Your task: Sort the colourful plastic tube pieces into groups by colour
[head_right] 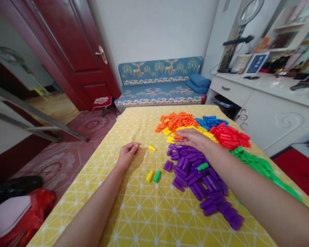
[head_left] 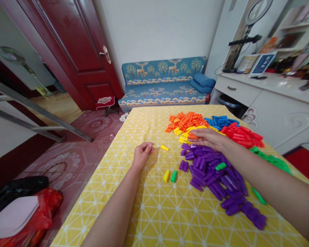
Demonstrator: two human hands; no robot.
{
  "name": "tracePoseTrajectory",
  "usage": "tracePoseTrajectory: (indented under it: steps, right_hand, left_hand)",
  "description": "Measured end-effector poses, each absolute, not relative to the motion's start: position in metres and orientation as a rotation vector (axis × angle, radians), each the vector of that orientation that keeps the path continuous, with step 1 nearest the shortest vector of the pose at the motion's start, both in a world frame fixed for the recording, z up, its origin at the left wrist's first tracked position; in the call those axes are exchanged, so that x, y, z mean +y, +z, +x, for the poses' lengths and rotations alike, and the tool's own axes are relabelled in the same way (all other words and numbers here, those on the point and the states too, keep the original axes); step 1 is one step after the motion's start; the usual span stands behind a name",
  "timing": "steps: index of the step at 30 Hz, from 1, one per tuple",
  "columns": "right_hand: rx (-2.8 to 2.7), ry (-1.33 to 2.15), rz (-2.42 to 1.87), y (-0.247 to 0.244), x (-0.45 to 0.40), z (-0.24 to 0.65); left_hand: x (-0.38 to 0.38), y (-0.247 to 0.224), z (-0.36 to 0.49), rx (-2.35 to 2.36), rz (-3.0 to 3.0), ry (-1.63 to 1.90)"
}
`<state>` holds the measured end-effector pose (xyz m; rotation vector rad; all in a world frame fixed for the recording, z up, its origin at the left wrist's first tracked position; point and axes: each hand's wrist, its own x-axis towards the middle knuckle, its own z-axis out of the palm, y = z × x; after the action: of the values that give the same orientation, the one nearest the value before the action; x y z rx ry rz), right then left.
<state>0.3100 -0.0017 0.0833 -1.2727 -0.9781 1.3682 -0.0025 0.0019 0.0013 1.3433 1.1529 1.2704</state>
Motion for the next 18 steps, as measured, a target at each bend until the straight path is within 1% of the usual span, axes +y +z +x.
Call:
tracePoseTrajectory:
  steps: [2, 4, 7, 10, 14, 18]
  right_hand:
    - [-0.957, 1.258, -1.303, 0.088, 0.019, 0.302]
    - [-0.968, 1.070, -1.268, 0.090, 0.034, 0.301]
    - [-1.139, 0.784, -1.263, 0.081, 0.034, 0.311]
    - [-1.340, 0.529, -1.383, 0.062, 0.003, 0.329]
    - [-1.539, 0.231, -1.576, 0.041, -0.061, 0.353]
    - [-1.581, 0.147, -1.664, 0.025, -0.108, 0.364]
  left_hand:
    - [0.002, 0.000, -0.003, 1.151, 1.350, 1.269]
    - [0.003, -0.001, -0.004, 1.148, 1.358, 1.264]
    - [0.004, -0.005, -0.005, 1.140, 1.389, 1.255]
    - [0.005, -0.009, -0.005, 1.151, 1.435, 1.241]
    - [0.003, -0.008, -0.003, 1.195, 1.513, 1.226]
    - [0.000, -0.002, -0.003, 1.239, 1.550, 1.230]
